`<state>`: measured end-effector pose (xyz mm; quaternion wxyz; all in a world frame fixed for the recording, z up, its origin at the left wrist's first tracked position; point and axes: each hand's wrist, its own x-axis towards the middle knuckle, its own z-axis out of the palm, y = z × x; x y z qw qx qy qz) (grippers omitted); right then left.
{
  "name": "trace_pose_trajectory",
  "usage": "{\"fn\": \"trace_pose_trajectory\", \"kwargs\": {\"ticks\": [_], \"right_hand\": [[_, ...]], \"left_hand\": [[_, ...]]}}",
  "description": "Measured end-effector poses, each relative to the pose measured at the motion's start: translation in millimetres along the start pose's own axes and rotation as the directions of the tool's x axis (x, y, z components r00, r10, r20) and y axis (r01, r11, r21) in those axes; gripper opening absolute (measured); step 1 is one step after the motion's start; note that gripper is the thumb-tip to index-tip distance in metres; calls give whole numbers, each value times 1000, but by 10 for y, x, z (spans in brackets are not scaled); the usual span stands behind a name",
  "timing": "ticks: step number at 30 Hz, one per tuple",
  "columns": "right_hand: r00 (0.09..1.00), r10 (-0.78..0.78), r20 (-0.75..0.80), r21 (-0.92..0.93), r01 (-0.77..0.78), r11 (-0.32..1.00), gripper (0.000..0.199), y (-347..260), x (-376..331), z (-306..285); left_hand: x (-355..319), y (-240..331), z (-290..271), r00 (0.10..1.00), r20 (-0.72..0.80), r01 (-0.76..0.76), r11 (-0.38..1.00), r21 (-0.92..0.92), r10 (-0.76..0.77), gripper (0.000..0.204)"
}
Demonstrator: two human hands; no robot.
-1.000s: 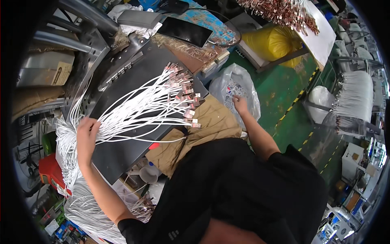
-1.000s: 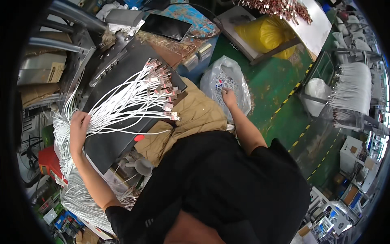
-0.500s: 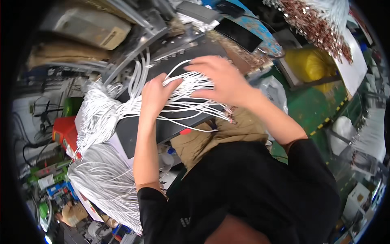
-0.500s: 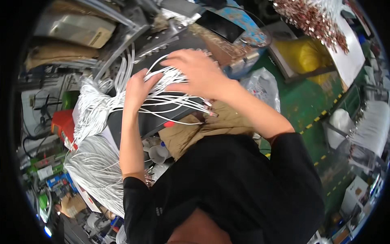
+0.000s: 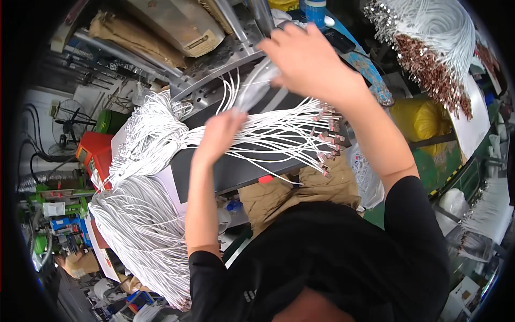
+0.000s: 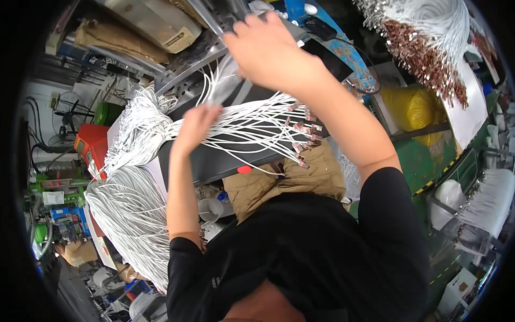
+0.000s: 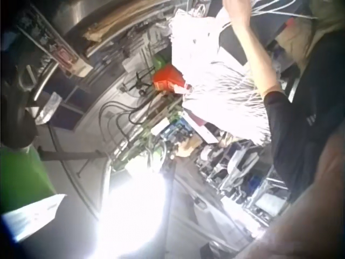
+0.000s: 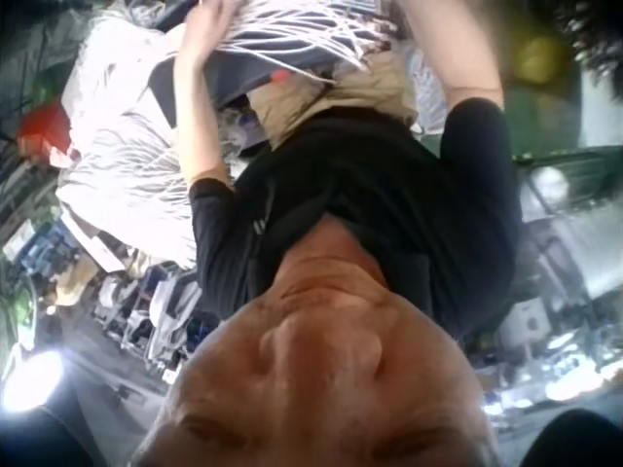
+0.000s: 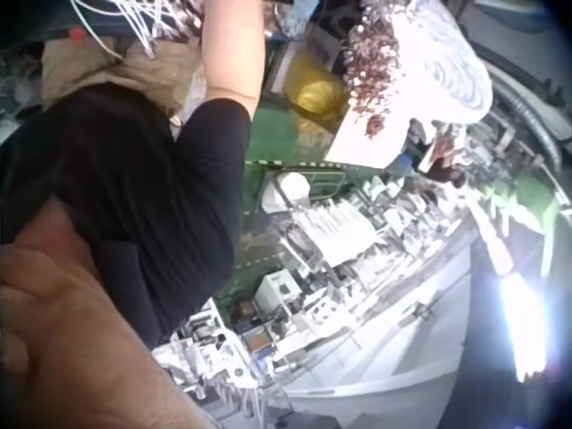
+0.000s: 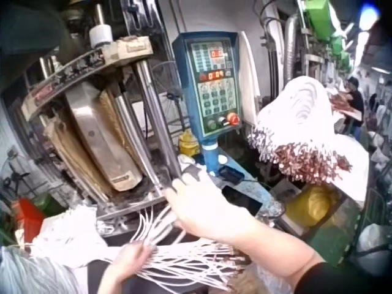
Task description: Arranging and inserting bundles of white cables into an assembly fixture for processing.
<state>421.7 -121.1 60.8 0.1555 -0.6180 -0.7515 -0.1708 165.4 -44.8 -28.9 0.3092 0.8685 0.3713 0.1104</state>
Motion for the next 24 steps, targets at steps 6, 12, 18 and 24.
{"fn": "trace_pose_trajectory", "kwargs": {"ticks": [6, 12, 18, 24], "right_hand": [[981, -191, -21, 367, 186, 912, 59, -376, -424, 651], [990, 60, 129, 249, -91, 964, 33, 333, -524, 783], [994, -27, 107, 299, -6, 954, 19, 52, -496, 1008], [983, 35, 181, 154, -63, 986, 14, 273, -518, 877]], "left_hand": [[269, 378, 326, 988, 1, -153, 978, 139, 154, 25], [45, -254, -246, 989, -98, -103, 987, 125, 115, 23], [57, -245, -363, 991, -121, -13, 949, 314, 54, 24], [23, -247, -258, 967, -254, 123, 925, 360, -29, 22]]}}
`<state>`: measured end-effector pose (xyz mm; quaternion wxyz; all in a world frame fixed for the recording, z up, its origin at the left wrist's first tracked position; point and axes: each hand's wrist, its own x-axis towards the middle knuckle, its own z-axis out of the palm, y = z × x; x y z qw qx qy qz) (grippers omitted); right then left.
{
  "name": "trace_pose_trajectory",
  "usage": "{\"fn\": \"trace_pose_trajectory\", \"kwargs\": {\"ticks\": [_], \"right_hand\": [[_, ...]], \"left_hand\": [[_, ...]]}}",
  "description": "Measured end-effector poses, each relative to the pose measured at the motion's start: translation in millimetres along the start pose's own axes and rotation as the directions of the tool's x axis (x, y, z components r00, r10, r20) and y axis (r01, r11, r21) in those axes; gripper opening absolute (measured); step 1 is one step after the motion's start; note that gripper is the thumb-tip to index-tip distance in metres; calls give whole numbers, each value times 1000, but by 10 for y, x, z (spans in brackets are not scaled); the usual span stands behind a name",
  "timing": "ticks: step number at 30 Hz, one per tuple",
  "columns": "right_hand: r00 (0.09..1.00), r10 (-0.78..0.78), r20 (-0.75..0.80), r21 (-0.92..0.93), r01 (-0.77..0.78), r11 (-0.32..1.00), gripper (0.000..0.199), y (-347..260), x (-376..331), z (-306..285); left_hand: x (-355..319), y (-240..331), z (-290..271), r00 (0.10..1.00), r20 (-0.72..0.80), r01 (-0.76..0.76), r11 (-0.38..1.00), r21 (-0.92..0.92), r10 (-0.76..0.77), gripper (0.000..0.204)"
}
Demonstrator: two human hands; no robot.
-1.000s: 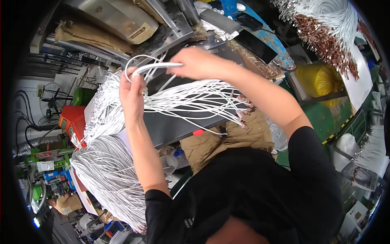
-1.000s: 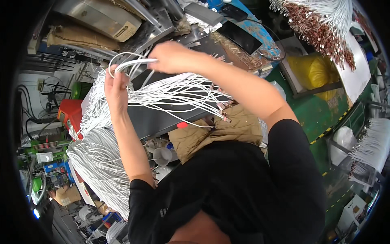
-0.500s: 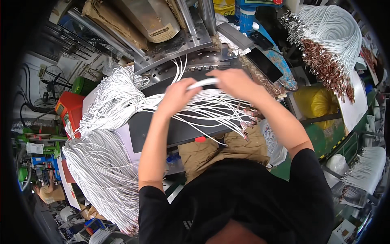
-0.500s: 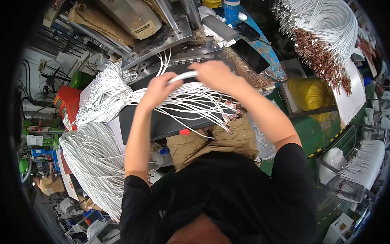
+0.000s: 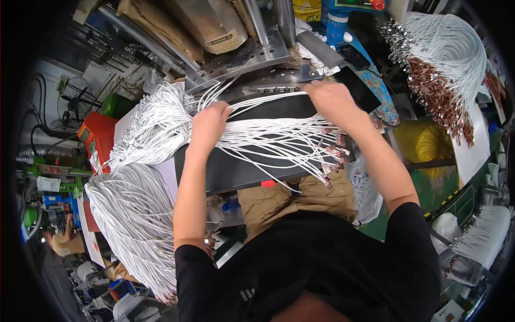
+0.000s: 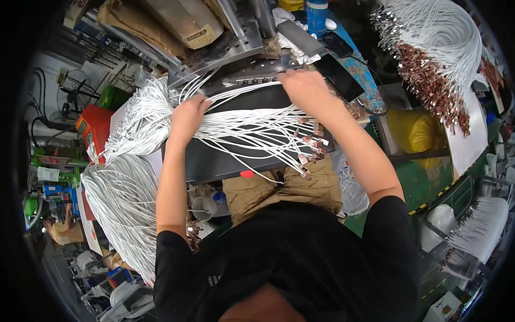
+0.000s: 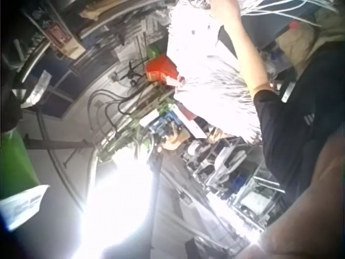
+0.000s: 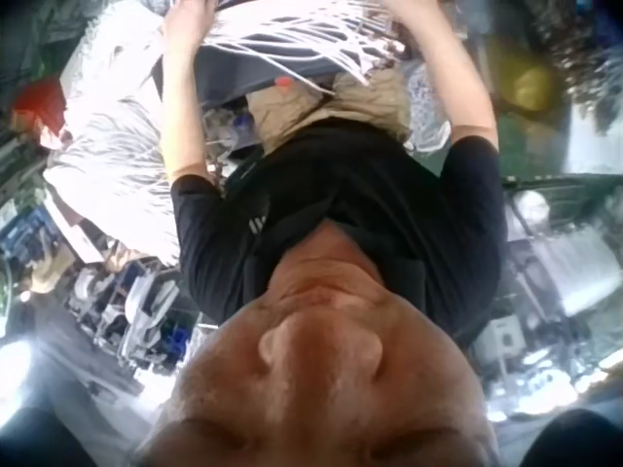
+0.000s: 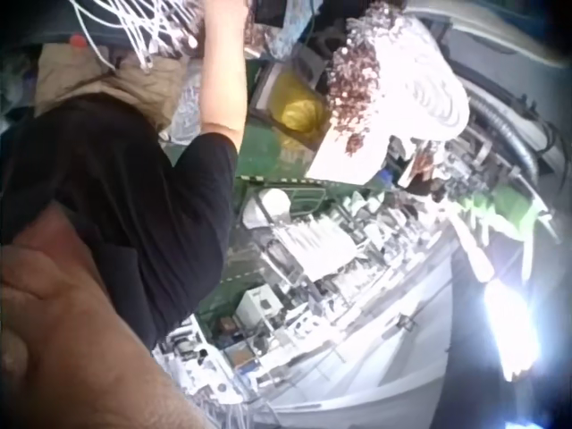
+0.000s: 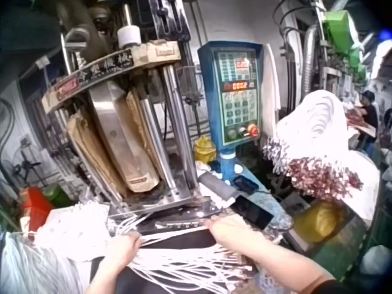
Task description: Arranging and inserting bundles of white cables into an assembly fixture for processing.
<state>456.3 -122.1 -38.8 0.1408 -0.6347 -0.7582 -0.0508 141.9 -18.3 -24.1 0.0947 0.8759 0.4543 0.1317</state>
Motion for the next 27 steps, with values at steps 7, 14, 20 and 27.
{"fn": "trace_pose_trajectory", "kwargs": {"ticks": [7, 14, 20, 27], "right_hand": [[995, -93, 37, 6, 92, 996, 24, -30, -40, 316], [940, -135, -313, 236, 215, 948, 36, -625, 139, 288], [998, 65, -22, 116, -62, 991, 43, -292, 110, 179], [984, 4, -178, 161, 25, 987, 29, -395, 70, 119]], "left_hand": [[103, -390, 96, 998, 5, 57, 816, -575, -66, 25], [68, 319, 144, 996, 42, -54, 896, -441, 80, 28], [-73, 39, 174, 997, 72, 59, 926, -373, -35, 40], [219, 604, -62, 999, -6, 29, 960, -280, -32, 49]]}}
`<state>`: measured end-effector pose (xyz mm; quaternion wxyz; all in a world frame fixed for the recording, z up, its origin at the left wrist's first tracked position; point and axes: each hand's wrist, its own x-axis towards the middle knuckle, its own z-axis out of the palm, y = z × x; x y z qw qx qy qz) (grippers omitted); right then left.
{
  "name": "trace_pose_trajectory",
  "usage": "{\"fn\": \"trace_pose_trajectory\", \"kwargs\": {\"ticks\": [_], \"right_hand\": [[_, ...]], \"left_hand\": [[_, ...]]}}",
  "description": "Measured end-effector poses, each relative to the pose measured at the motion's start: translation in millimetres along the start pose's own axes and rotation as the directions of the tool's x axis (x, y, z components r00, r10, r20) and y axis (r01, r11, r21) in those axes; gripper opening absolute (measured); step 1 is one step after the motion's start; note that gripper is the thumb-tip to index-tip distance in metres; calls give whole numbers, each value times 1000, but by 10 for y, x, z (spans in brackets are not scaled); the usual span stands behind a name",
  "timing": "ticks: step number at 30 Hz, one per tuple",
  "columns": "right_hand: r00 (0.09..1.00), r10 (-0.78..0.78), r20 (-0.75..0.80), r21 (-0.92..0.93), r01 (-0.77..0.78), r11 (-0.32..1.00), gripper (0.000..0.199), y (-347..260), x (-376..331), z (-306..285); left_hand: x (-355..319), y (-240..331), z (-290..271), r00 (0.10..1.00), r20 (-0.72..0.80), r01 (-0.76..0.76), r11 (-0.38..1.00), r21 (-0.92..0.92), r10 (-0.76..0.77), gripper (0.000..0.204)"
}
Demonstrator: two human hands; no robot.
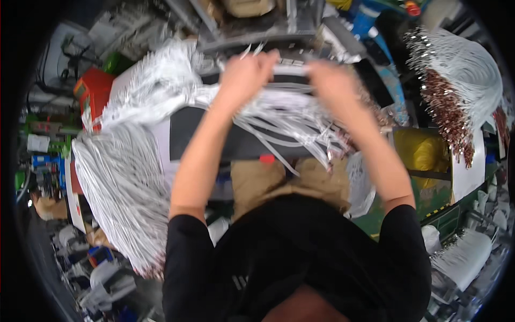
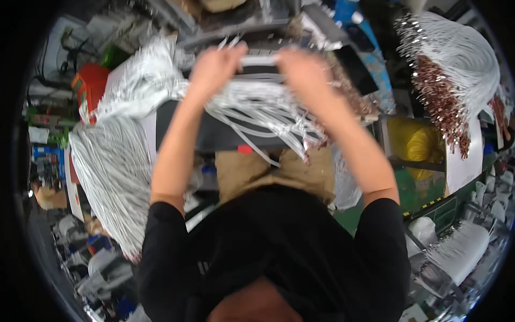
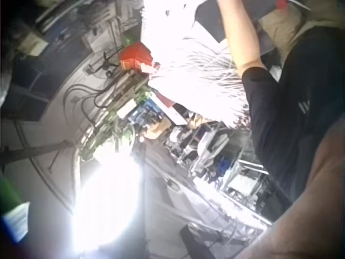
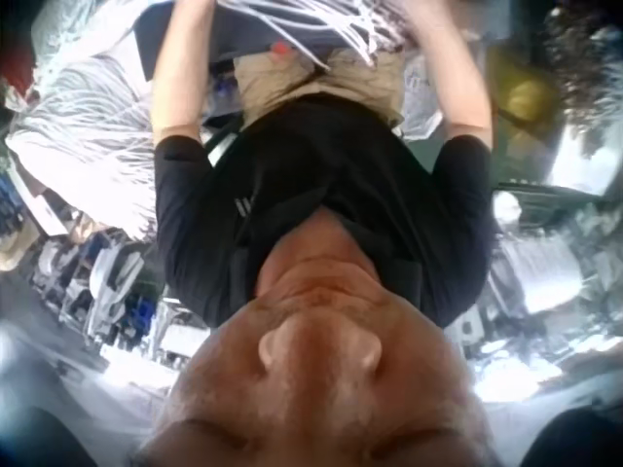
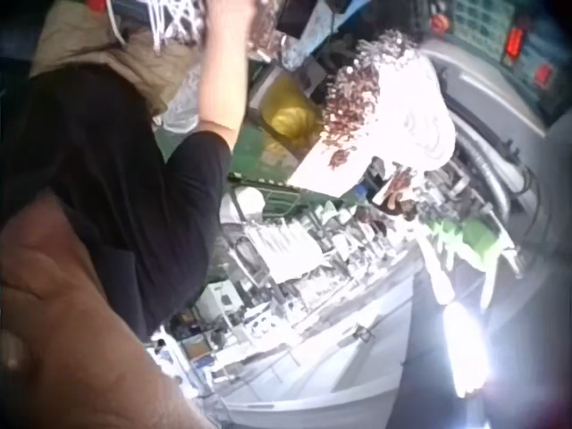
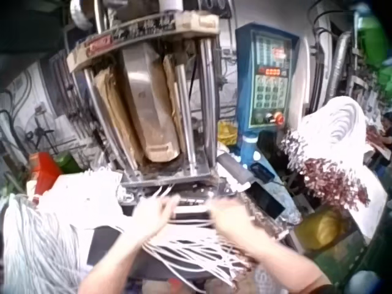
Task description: Arranging and inserting bundles of white cables into an assembly fixture for processing.
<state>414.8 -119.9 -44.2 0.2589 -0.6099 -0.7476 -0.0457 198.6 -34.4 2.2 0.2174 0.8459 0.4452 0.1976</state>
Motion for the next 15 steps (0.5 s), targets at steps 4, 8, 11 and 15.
{"fn": "trace_pose_trajectory", "kwargs": {"ticks": [4, 8, 11, 15], "right_hand": [[990, -135, -29, -213, 126, 969, 23, 282, -192, -407], [909, -397, 124, 177, 374, 910, 19, -244, -369, -217], [986, 159, 43, 558, -156, 815, 23, 159, -91, -98], [951, -31, 307, 882, -272, 383, 37, -214, -137, 93]], "left_hand": [[-253, 66, -105, 797, 594, 315, 912, -263, -104, 53], [-724, 212, 362, 695, 694, 460, 626, -630, 187, 47], [-778, 125, 426, 773, 630, 519, 491, -700, 81, 37], [-639, 365, 524, 757, 643, 611, 475, -633, -117, 32]]}}
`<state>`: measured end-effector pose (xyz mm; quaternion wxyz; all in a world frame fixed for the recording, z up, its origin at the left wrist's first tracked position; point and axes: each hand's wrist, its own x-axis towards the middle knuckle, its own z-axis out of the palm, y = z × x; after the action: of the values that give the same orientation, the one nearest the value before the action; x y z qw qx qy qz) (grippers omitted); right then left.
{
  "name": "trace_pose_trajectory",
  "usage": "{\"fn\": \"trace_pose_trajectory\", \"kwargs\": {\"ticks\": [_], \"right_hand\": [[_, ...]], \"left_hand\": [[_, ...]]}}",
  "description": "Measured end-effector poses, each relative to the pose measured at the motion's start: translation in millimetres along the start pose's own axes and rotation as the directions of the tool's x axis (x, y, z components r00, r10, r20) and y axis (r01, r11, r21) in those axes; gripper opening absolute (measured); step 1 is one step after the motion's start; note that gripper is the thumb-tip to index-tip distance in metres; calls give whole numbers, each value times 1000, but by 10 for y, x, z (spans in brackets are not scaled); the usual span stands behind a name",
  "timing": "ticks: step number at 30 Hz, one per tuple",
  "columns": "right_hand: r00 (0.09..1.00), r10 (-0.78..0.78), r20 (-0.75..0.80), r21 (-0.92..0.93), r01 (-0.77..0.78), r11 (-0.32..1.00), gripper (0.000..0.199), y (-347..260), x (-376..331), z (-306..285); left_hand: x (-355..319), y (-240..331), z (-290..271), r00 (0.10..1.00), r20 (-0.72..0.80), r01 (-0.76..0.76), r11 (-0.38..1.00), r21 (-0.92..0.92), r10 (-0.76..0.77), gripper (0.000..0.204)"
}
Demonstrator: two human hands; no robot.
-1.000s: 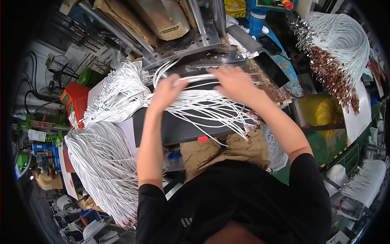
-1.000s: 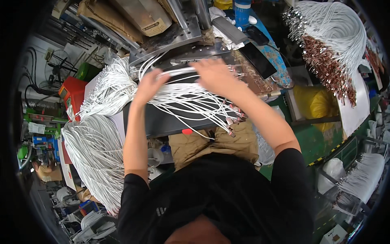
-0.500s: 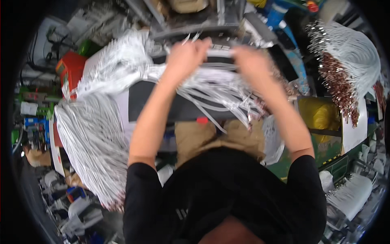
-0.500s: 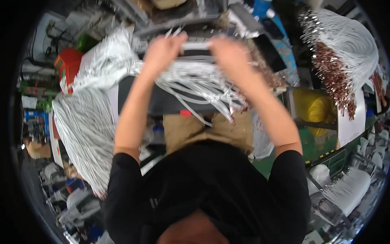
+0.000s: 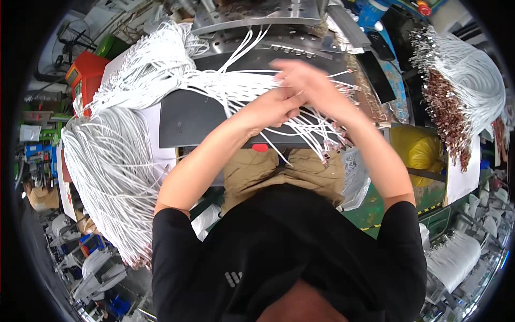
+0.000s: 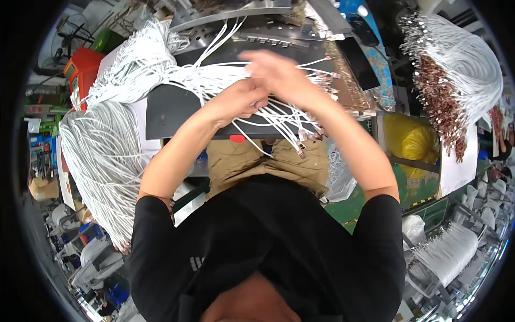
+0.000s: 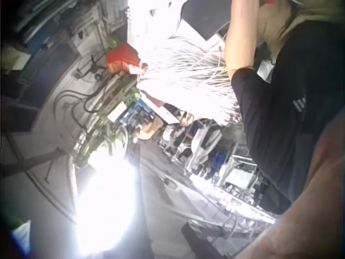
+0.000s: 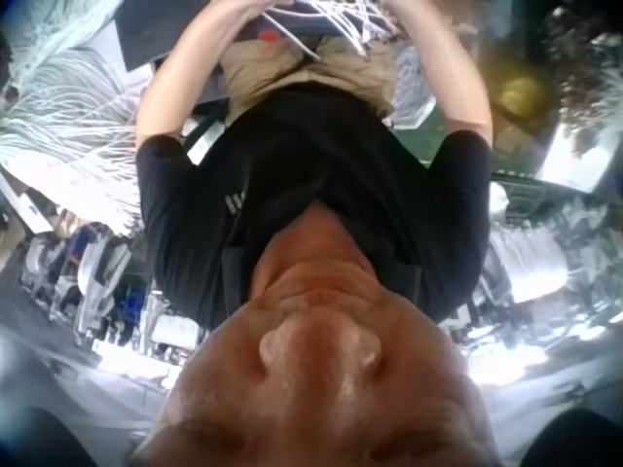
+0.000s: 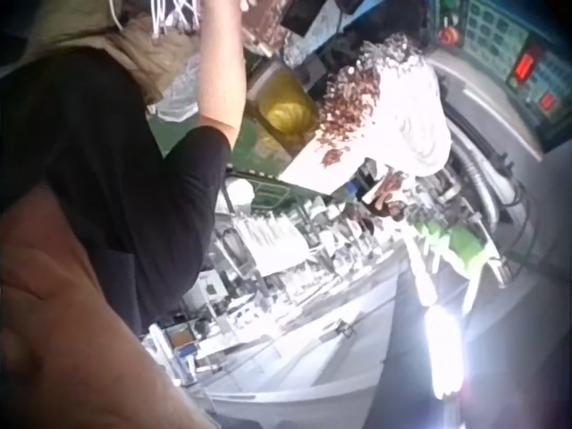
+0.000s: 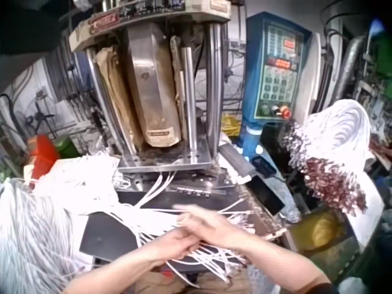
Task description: Arranging and inserting bundles of white cables into an assembly fixture for processing.
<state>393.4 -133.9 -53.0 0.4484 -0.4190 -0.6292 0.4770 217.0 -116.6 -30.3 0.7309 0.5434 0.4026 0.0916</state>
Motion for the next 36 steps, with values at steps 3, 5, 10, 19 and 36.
{"fn": "trace_pose_trajectory", "kwargs": {"ticks": [3, 5, 10, 19, 36], "right_hand": [[979, -28, -204, -242, -22, 970, 33, 82, 183, -262], [952, -55, -301, -353, -58, 934, 32, 134, 153, -368], [994, 104, -43, -826, -93, 556, 27, 91, -40, -365], [918, -396, 26, -966, 125, 227, 39, 571, 319, -676], [847, 375, -376, 153, -343, 927, 40, 519, 281, -551]], "left_hand": [[240, -12, -220, 996, 56, -62, 994, -95, 68, 32], [406, 44, -354, 992, 84, -85, 986, -144, 98, 32], [709, 216, -585, 977, -167, -186, 909, -373, 131, 30], [958, -57, -539, 981, -156, -165, 910, -381, 113, 27], [904, 45, -358, 995, -91, -41, 999, -6, 41, 17]]}}
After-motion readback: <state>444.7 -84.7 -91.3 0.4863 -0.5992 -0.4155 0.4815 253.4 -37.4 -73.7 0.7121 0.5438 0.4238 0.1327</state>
